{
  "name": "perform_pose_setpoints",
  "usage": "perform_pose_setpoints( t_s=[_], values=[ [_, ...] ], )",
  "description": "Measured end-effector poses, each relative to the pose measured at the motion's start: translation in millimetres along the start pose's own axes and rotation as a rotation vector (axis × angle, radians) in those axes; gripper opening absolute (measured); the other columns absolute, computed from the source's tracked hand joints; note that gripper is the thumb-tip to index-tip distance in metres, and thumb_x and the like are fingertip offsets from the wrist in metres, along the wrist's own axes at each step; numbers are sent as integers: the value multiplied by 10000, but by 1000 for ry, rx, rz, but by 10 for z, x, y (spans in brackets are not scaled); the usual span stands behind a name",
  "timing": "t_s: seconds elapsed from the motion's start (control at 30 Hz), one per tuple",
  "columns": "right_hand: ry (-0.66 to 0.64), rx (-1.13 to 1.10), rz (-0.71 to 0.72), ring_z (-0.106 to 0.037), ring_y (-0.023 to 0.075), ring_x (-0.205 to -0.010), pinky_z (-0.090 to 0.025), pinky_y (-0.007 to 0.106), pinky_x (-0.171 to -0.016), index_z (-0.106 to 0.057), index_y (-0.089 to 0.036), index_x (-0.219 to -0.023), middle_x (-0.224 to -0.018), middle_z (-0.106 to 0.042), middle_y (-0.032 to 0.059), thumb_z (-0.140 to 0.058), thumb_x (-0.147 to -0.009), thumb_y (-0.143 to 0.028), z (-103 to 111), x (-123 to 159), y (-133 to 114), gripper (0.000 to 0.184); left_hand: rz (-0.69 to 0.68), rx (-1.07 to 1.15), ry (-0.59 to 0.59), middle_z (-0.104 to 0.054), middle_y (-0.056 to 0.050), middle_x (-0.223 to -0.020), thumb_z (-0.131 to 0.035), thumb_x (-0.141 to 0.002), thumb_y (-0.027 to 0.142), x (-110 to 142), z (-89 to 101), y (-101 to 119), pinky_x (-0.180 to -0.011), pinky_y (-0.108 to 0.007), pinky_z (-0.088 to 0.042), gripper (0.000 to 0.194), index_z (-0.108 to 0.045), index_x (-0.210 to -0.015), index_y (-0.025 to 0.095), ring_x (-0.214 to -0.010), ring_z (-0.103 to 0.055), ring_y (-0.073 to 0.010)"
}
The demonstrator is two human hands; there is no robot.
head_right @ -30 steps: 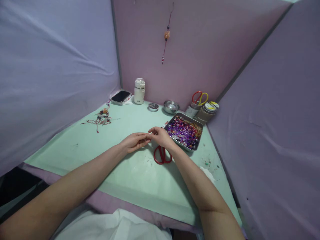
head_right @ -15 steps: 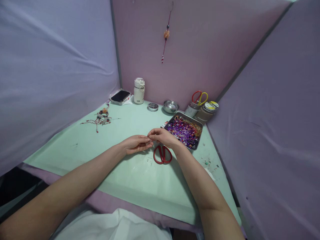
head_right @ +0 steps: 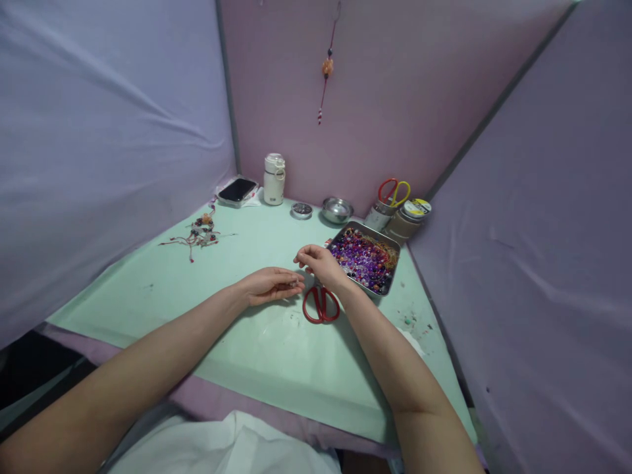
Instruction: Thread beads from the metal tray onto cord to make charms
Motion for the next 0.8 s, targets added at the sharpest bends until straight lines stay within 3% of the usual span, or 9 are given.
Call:
perform_pose_setpoints(
  t_s=[0.3, 0.67, 0.8],
  values=[
    [-5, -281, -74, -549, 81, -620, -412, 200, -559, -564, -181, -765, -724, -643, 2, -768, -663, -362, 63, 4, -9, 292, -66, 280, 67, -692, -130, -795, -459, -900, 134, -50, 63, 74, -784, -232, -558, 181, -617, -895, 45, -838, -697, -179],
    [175, -462, -39, -636, 95, -683, -524, 185, -641, -577, -186, -751, -745, -681, 25, -740, -724, -242, 65, 12, -72, 174, -127, 577, 51, -663, -235, -947, -432, -913, 349, -8, 129, 246, -803, -270, -566, 456, -540, -1101, -52, -1032, -638, -273],
    [206, -499, -31, -651, 96, -693, -539, 179, -662, -575, -180, -746, -753, -690, 35, -701, -756, -208, 37, 28, -80, 129, -160, 565, 29, -663, -234, -990, -441, -904, 306, -18, 142, 265, -824, -284, -562, 408, -554, -1103, -32, -1060, -626, -272]
  ],
)
Point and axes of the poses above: each hand's wrist, its own x-axis away from the middle knuckle, its own z-axis out of the back of the hand, y = z × x, the point moved 5 cm from there along -x, towards the middle knuckle
